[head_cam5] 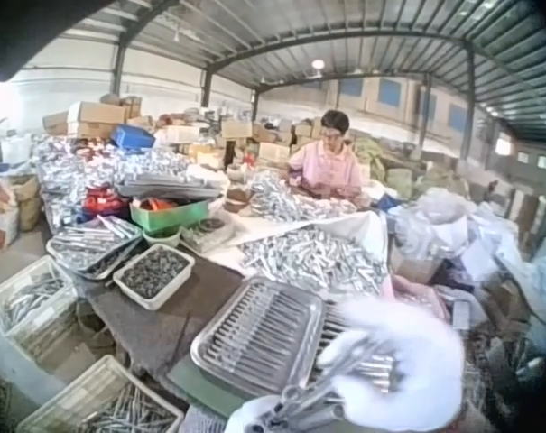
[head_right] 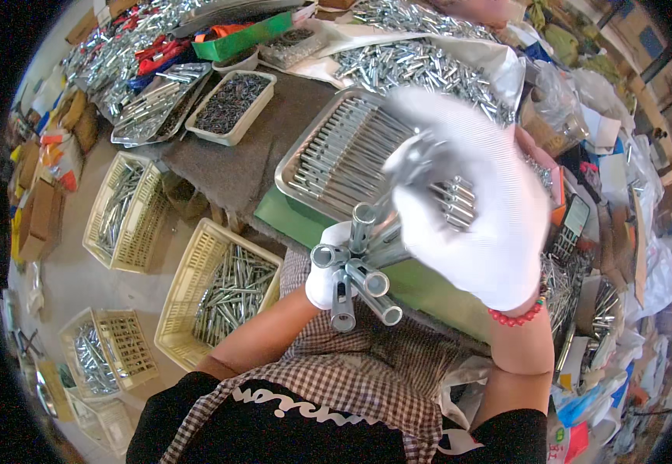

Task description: Assembling metal tubes into a circular base unit at a workshop bench.

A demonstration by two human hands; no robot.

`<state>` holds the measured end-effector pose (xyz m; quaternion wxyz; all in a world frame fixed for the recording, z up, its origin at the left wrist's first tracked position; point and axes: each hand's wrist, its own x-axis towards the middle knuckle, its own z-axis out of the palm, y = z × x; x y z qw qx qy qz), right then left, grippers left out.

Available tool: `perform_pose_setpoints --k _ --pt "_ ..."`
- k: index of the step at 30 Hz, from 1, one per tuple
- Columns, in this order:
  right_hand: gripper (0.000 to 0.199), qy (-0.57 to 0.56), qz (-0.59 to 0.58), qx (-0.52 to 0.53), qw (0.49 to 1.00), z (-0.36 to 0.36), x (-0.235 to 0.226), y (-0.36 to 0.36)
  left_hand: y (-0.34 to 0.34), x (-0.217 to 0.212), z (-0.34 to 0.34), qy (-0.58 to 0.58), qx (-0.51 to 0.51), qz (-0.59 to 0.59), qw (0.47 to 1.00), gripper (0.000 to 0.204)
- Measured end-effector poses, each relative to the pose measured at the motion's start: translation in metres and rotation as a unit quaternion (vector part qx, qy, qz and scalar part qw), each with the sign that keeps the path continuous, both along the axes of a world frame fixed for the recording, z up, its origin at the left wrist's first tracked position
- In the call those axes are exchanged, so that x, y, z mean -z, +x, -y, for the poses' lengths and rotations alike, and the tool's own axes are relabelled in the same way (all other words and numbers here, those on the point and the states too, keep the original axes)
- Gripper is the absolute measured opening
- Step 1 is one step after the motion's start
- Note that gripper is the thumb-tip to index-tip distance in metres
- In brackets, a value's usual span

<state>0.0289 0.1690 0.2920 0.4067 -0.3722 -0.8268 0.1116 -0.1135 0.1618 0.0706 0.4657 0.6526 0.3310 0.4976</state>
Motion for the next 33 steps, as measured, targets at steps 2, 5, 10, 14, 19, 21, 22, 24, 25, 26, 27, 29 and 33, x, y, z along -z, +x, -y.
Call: perform_pose_setpoints --k 2,5,10,14,19,21,22,24,25,26,27,29,33 --pt "0.049 0.046 0.002 0.006 0.999 -0.001 0.008 -0.004 0.01 0.006 -0.002 -0.033 -0.008 0.092 0.995 0.054" --pt "0.051 0.065 0.056 0.005 0.996 0.0 0.01 -0.003 0.008 0.0 -0.001 -0.031 0.017 0.046 0.998 0.053" --pt "0.047 0.124 0.133 0.002 0.983 0.0 0.003 -0.002 0.007 -0.003 -0.002 -0.037 0.028 0.03 0.998 0.053" --pt "0.045 0.071 0.107 0.007 0.992 0.001 0.003 -0.001 0.009 -0.003 -0.002 0.012 0.023 0.025 0.999 0.052" --pt "0.037 0.031 0.099 -0.001 0.995 0.005 0.007 -0.002 0.009 -0.004 -0.002 0.005 0.033 0.03 0.999 0.053" --pt "0.036 0.024 0.11 -0.02 0.993 0.003 0.009 -0.002 0.006 0.0 -0.003 0.015 0.026 0.019 0.999 0.055" --pt "0.035 0.02 0.126 -0.03 0.991 0.003 0.007 -0.001 0.006 0.001 -0.004 0.015 0.032 0.006 0.999 0.055" --pt "0.036 -0.03 0.095 -0.082 0.992 -0.006 0.013 0.003 0.006 0.002 -0.003 0.014 0.036 -0.006 0.999 0.056" --pt "0.037 -0.077 0.065 -0.131 0.986 -0.01 0.014 0.005 0.008 0.0 -0.002 0.017 0.03 0.022 0.999 0.055" --pt "0.037 -0.077 0.067 -0.128 0.986 -0.012 0.013 0.008 0.01 -0.002 -0.002 0.019 0.023 0.05 0.998 0.053" --pt "0.034 -0.106 0.085 -0.152 0.979 -0.014 0.011 0.009 0.01 -0.005 -0.002 0.02 0.025 0.052 0.998 0.053" --pt "0.031 -0.136 0.1 -0.184 0.968 -0.019 0.017 0.007 0.005 -0.011 -0.002 0.098 -0.014 -0.01 0.995 0.052" --pt "0.027 -0.297 -0.161 -0.152 0.929 -0.045 0.045 0.005 0.0 -0.019 0.003 0.075 -0.023 0.011 0.997 0.052"
